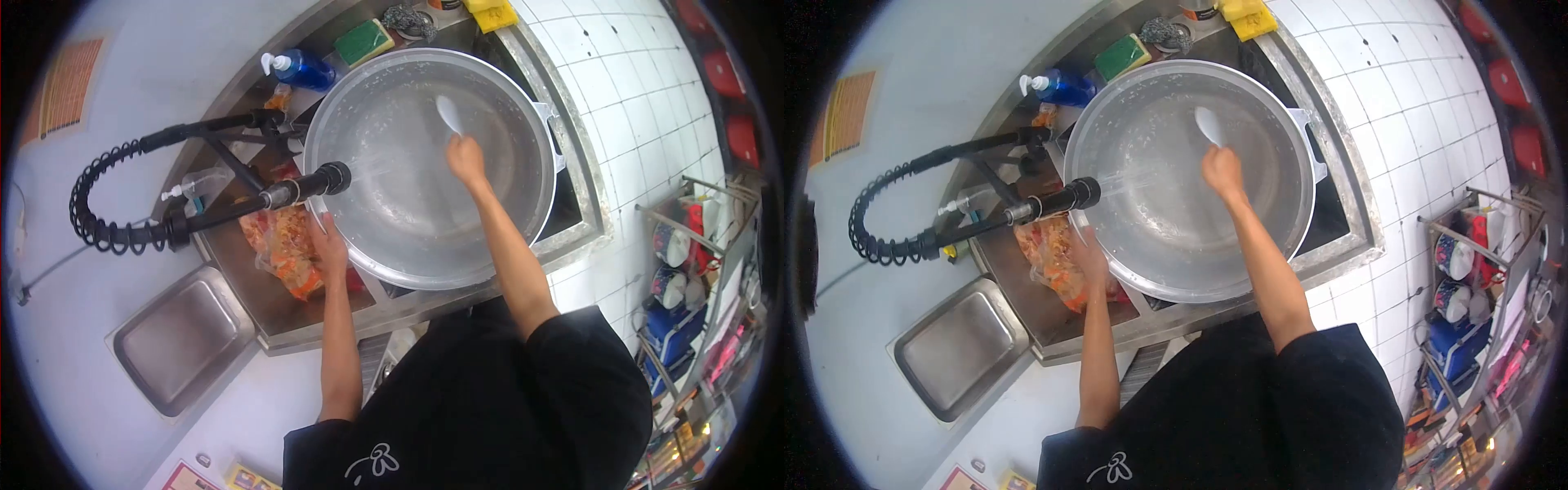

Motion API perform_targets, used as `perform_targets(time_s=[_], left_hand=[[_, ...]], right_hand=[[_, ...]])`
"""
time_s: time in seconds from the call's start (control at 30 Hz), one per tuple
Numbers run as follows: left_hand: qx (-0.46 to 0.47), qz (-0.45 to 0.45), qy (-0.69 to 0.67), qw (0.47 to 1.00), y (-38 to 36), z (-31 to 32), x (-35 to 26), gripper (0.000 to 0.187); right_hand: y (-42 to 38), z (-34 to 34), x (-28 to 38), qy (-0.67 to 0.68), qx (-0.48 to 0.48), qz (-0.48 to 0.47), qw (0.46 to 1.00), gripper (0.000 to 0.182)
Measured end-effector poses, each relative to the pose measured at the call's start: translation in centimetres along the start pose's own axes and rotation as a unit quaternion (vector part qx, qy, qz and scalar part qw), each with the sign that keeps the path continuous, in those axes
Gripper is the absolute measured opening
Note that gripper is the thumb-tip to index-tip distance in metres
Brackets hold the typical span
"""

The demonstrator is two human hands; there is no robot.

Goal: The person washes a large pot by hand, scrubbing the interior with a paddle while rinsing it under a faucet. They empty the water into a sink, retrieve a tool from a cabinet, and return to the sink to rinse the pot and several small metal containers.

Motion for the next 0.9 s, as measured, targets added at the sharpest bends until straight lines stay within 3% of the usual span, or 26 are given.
perform_targets(time_s=[0.07, 0.1, 0.17, 0.23, 0.3, 0.37, 0.47, 0.57, 0.63, 0.7, 0.83, 0.9], left_hand=[[-0.003, -0.006, 0.005, 1.000, -0.1, -0.3, -0.2, 0.045], [-0.001, -0.006, 0.018, 1.000, 0.0, -0.2, -0.3, 0.043], [-0.017, 0.002, 0.027, 0.999, 0.1, 0.0, 0.8, 0.042], [-0.030, 0.012, 0.041, 0.999, 0.1, 0.2, 0.7, 0.041], [-0.070, 0.022, 0.069, 0.995, -0.3, -0.7, -1.3, 0.040], [-0.067, 0.014, 0.075, 0.995, -0.8, -1.3, -2.3, 0.040], [-0.053, 0.010, 0.018, 0.998, -0.6, -1.2, -2.4, 0.040], [-0.039, -0.005, -0.045, 0.998, -0.5, -1.1, -2.0, 0.040], [-0.044, -0.021, -0.051, 0.998, -0.2, -1.1, -1.7, 0.039], [-0.043, -0.001, -0.043, 0.998, -0.3, -1.2, -1.5, 0.039], [-0.061, 0.027, -0.027, 0.997, -0.2, -1.3, -1.6, 0.039], [-0.062, 0.035, -0.031, 0.997, -0.3, -1.3, -1.5, 0.040]], right_hand=[[-2.0, -3.2, 1.0, -0.058, -0.052, 0.069, 0.995, 0.039], [-1.6, -2.9, 1.2, -0.066, -0.048, 0.058, 0.995, 0.039], [-1.2, -0.5, 0.4, -0.108, -0.038, -0.043, 0.992, 0.034], [-1.4, 6.0, -0.3, -0.161, 0.026, -0.073, 0.984, 0.026], [-5.0, 10.6, -0.9, -0.310, 0.122, -0.204, 0.920, 0.024], [-10.0, 11.2, -3.5, -0.337, 0.194, -0.245, 0.888, 0.023], [-14.4, 6.0, -4.6, -0.344, 0.222, -0.184, 0.894, 0.025], [-13.7, 0.3, -3.4, -0.357, 0.284, -0.131, 0.880, 0.024], [-11.2, -3.0, -0.1, -0.335, 0.223, -0.121, 0.908, 0.026], [-7.7, -4.7, 2.3, -0.212, 0.104, -0.160, 0.958, 0.024], [-0.1, -2.2, 4.4, -0.150, -0.069, -0.172, 0.971, 0.023], [1.4, 2.0, 5.6, -0.048, -0.038, -0.154, 0.986, 0.026]])
Point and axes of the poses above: each hand's wrist, its own y-axis towards the middle knuckle, its own z-axis out of the palm, x = y × z, the point moved 3 cm from there along y, towards the middle knuckle, and after that the axes turned 8 degrees about y, right-handed, at the moved point
